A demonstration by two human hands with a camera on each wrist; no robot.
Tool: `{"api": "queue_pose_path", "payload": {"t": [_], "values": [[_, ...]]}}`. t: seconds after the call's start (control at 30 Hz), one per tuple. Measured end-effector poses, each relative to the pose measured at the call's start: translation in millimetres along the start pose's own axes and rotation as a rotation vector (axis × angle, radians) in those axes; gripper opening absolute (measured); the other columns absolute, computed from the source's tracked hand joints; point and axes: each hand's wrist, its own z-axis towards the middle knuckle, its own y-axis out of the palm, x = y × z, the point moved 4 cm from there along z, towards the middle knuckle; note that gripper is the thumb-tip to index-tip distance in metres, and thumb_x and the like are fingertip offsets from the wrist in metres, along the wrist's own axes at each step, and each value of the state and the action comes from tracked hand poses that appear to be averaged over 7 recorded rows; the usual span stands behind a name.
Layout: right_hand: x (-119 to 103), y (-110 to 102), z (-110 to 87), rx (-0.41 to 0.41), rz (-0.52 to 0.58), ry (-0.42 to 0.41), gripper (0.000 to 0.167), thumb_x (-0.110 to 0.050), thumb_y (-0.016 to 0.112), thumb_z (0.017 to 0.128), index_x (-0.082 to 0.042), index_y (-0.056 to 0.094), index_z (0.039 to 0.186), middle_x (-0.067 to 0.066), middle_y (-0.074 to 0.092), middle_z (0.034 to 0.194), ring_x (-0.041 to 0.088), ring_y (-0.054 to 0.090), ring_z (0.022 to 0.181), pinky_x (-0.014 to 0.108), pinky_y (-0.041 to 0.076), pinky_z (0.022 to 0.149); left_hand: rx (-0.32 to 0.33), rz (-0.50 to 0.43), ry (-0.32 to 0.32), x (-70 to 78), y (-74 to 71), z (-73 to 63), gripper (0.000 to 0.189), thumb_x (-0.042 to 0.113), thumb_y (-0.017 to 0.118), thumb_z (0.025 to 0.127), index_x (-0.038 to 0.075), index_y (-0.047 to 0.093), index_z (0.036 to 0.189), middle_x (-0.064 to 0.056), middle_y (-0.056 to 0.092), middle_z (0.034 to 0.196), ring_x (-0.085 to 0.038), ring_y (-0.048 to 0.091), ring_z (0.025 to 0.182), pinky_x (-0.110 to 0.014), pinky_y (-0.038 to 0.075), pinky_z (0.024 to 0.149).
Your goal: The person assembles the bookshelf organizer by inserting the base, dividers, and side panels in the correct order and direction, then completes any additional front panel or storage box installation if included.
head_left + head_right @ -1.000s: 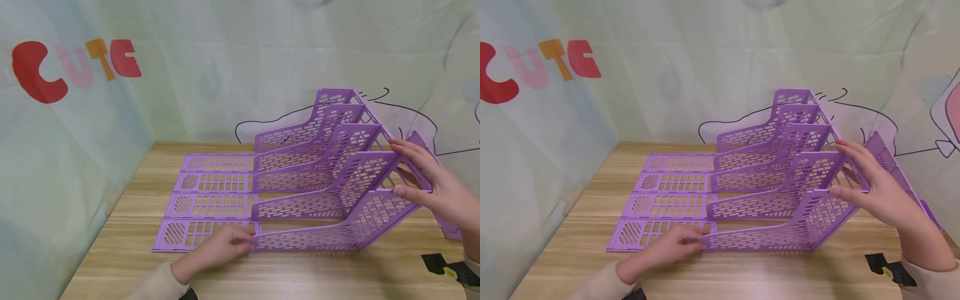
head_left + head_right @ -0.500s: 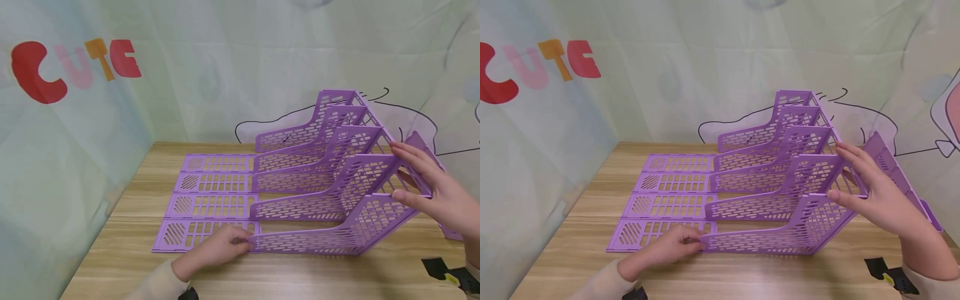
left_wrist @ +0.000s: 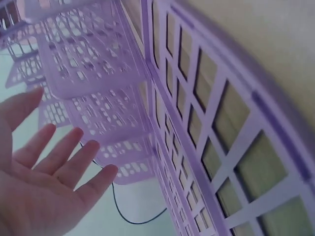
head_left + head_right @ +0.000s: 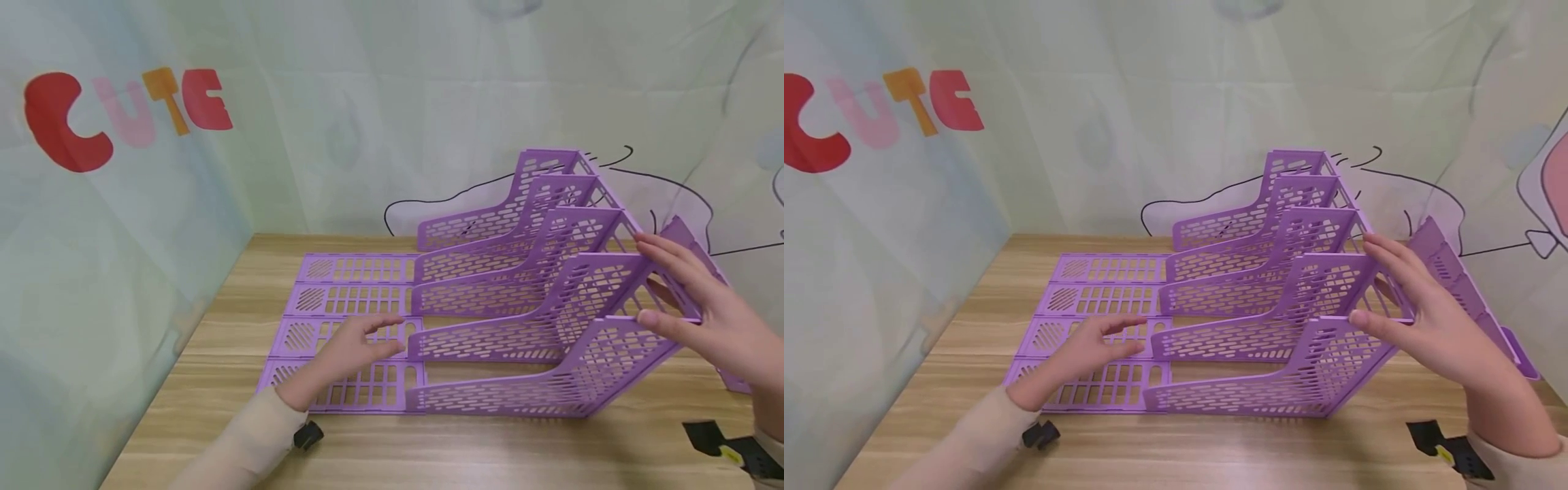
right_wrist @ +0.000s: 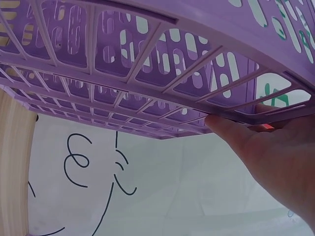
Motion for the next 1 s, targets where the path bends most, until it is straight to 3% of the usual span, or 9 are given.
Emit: {"api": "queue_pose_path", "payload": {"t": [0.17, 0.37, 0.53, 0.73, 0.8, 0.87, 0.97, 1.0], "values": [[-1, 0, -0.2, 0.004, -0.004, 0.009, 0.083, 0.013, 0.063, 0.083, -0.009, 0.024, 0.153, 0.001, 0.016, 0.159, -0.003, 0.028, 0.136, 0.004, 0.030, 0.101, -0.032, -0.020, 0.001, -7.8, 5.6, 12.7, 0.049, 0.028, 0.072, 0.086, 0.009, 0.060, 0.130, -0.009, 0.055, 0.138, -0.033, 0.046, 0.131, -0.055, 0.036, 0.107], [-1, 1, -0.8, 0.003, 0.036, -0.003, 0.082, 0.015, 0.061, 0.084, -0.010, 0.024, 0.153, 0.001, 0.017, 0.158, -0.001, 0.028, 0.137, 0.005, 0.031, 0.102, -0.066, -0.052, 0.023, -15.7, 17.7, 22.4, 0.048, 0.026, 0.072, 0.086, 0.004, 0.061, 0.128, -0.013, 0.058, 0.135, -0.035, 0.050, 0.128, -0.051, 0.040, 0.105], [-1, 2, -1.0, 0.016, 0.039, 0.007, 0.082, 0.017, 0.060, 0.083, -0.011, 0.026, 0.153, 0.002, 0.019, 0.158, 0.001, 0.030, 0.137, 0.005, 0.032, 0.101, -0.079, -0.065, 0.009, -18.7, 24.2, 25.8, 0.039, 0.020, 0.071, 0.087, 0.004, 0.065, 0.122, -0.013, 0.063, 0.128, -0.035, 0.054, 0.123, -0.046, 0.047, 0.099], [-2, 2, -1.7, 0.023, 0.059, -0.011, 0.082, 0.018, 0.058, 0.083, -0.009, 0.026, 0.153, 0.002, 0.019, 0.157, 0.002, 0.030, 0.137, 0.006, 0.032, 0.102, -0.078, -0.045, 0.016, -18.0, 27.2, 28.3, 0.022, 0.018, 0.068, 0.088, 0.004, 0.073, 0.105, -0.019, 0.062, 0.126, -0.035, 0.055, 0.122, -0.048, 0.044, 0.102], [-2, 2, -1.8, 0.025, 0.063, -0.020, 0.082, 0.019, 0.058, 0.082, -0.009, 0.027, 0.153, 0.002, 0.020, 0.157, 0.002, 0.030, 0.137, 0.006, 0.032, 0.102, -0.080, -0.043, 0.018, -18.1, 27.7, 29.0, 0.018, 0.017, 0.068, 0.088, 0.005, 0.075, 0.099, -0.020, 0.061, 0.127, -0.032, 0.060, 0.115, -0.040, 0.050, 0.096], [-3, 2, -1.3, 0.026, 0.057, -0.022, 0.082, 0.019, 0.058, 0.082, -0.008, 0.027, 0.152, 0.002, 0.020, 0.157, 0.002, 0.031, 0.136, 0.006, 0.032, 0.102, -0.089, -0.047, 0.014, -18.4, 27.8, 29.6, 0.015, 0.017, 0.068, 0.088, 0.006, 0.076, 0.094, -0.018, 0.066, 0.121, -0.024, 0.067, 0.095, -0.030, 0.055, 0.080], [-5, 2, -0.5, 0.023, 0.047, -0.021, 0.083, 0.019, 0.059, 0.081, -0.008, 0.027, 0.152, 0.003, 0.020, 0.157, 0.002, 0.031, 0.137, 0.006, 0.032, 0.102, -0.101, -0.048, 0.013, -18.3, 27.7, 30.5, 0.014, 0.015, 0.067, 0.088, 0.004, 0.076, 0.088, -0.012, 0.072, 0.102, -0.009, 0.056, 0.066, -0.019, 0.045, 0.057], [-6, 2, -0.3, 0.020, 0.044, -0.019, 0.083, 0.019, 0.059, 0.081, -0.008, 0.027, 0.153, 0.003, 0.020, 0.157, 0.002, 0.030, 0.137, 0.006, 0.032, 0.102, -0.107, -0.048, 0.010, -18.1, 27.6, 30.6, 0.014, 0.015, 0.066, 0.089, 0.004, 0.075, 0.086, -0.010, 0.073, 0.095, -0.007, 0.054, 0.063, -0.018, 0.043, 0.055]]}}
